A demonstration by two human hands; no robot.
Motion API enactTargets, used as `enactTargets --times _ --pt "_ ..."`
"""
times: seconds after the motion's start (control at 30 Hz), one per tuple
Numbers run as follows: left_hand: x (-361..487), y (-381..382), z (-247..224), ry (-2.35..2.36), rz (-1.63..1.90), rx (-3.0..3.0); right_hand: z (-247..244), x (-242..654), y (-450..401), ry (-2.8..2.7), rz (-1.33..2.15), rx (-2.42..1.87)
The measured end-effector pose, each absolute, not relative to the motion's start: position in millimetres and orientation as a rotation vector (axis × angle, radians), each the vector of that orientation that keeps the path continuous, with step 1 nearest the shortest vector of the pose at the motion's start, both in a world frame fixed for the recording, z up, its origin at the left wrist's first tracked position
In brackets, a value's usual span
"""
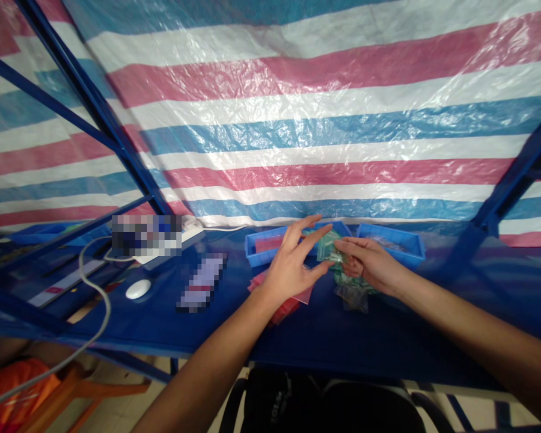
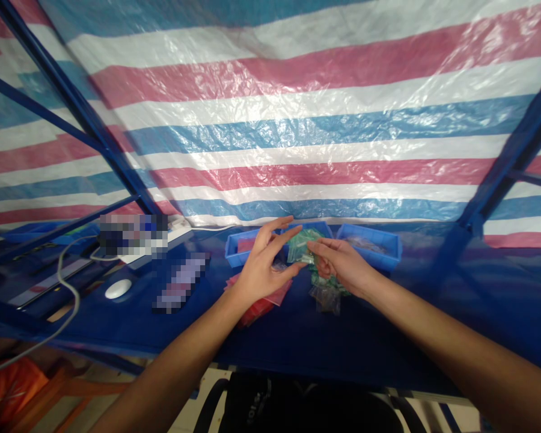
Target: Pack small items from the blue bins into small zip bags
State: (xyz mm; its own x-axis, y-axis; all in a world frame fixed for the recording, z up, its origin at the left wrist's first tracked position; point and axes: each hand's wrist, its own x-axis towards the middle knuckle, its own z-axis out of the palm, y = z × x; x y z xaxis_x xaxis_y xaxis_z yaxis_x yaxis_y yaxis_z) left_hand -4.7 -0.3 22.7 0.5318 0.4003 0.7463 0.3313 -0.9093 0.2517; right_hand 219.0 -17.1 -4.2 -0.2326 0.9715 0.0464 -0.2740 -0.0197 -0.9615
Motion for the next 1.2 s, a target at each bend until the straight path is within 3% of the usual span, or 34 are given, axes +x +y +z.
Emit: enactTargets --times 0.37,0.8,1.2 --pt "-6.3 7.2 18.5 0.621 1.448 2.637 -4.4 220.0 -15.8 -1.184 1.519 -0.863" --pt "-5.3 2.2 15.7 0.762 1.382 2.533 -6.5 221.7 -17.3 -1.505 1.172 -0.932" --pt "-7.4 8.0 15.4 0.615 1.296 2.706 -7.2 223.1 -14.5 -1.122 1.546 -0.909"
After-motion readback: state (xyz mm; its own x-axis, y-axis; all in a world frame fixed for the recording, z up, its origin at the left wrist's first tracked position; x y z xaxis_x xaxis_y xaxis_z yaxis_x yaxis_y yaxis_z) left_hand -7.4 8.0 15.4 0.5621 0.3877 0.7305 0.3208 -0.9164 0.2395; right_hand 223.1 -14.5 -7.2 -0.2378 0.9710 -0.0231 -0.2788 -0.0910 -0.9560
